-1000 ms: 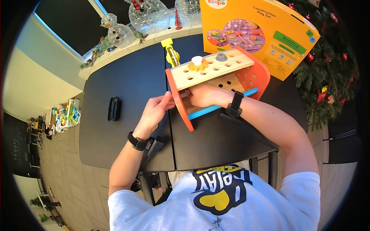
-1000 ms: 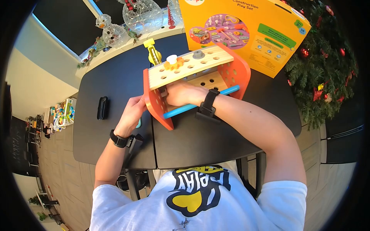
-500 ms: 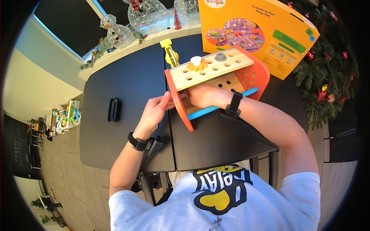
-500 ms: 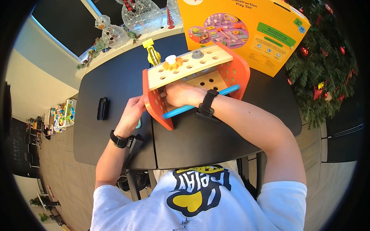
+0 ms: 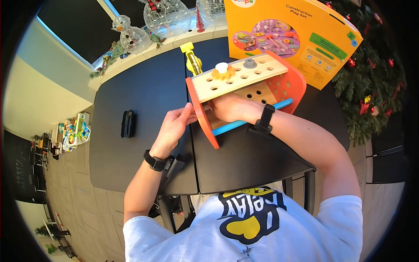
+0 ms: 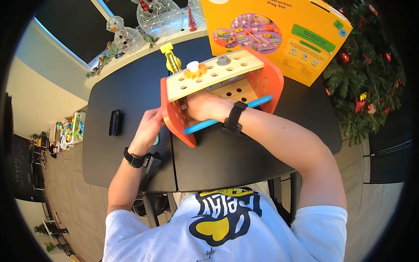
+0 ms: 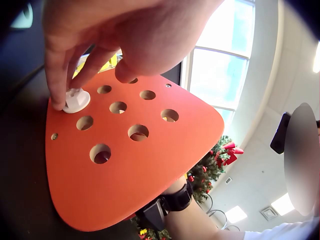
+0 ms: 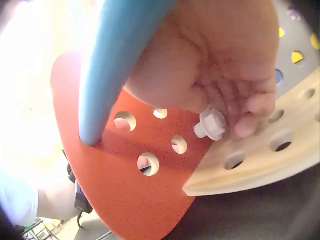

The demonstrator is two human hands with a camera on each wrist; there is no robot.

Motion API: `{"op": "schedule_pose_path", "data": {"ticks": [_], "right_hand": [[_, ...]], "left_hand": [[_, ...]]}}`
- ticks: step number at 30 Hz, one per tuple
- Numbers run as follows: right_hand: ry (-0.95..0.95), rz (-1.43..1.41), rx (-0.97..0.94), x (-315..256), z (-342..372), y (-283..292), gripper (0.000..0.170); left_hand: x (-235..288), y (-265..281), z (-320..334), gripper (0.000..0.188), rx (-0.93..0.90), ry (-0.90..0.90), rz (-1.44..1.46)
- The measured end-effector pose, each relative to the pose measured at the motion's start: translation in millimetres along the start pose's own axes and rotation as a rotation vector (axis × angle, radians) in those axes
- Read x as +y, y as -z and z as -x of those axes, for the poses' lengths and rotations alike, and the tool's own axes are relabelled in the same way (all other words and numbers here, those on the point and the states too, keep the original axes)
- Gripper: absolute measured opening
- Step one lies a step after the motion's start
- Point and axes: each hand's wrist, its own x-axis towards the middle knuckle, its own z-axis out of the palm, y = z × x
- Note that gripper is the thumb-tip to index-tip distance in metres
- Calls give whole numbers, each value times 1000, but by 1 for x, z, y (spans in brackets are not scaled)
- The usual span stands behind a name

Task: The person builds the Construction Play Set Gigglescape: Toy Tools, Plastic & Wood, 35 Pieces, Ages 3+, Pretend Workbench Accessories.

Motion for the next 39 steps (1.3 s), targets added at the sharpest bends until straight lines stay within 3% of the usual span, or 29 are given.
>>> {"op": "schedule_pose_path", "data": {"ticks": [10, 15, 18, 21, 33, 36, 39], "right_hand": [[-61, -237, -34, -19, 18, 21, 24], [15, 4, -50, -6, 3, 7, 21], [-63, -16, -67, -5, 0, 3, 23], [-15, -196, -67, -16, 12, 11, 23], [-20, -35, -37, -11, 6, 11, 21], [-1, -51, 61, -3, 3, -1, 23], [-25, -114, -40, -27, 19, 22, 25]], "left_hand": [[-1, 0, 1, 55, 10, 13, -10], [-3, 0, 0, 55, -1, -12, 1], [-4, -1, 0, 55, -8, -10, 9], [-4, 0, 1, 55, 0, -4, -6], [-1, -2, 2, 55, -13, -13, -2], [-4, -1, 0, 55, -12, -10, -8], [-7, 1, 0, 55, -7, -5, -5]]}}
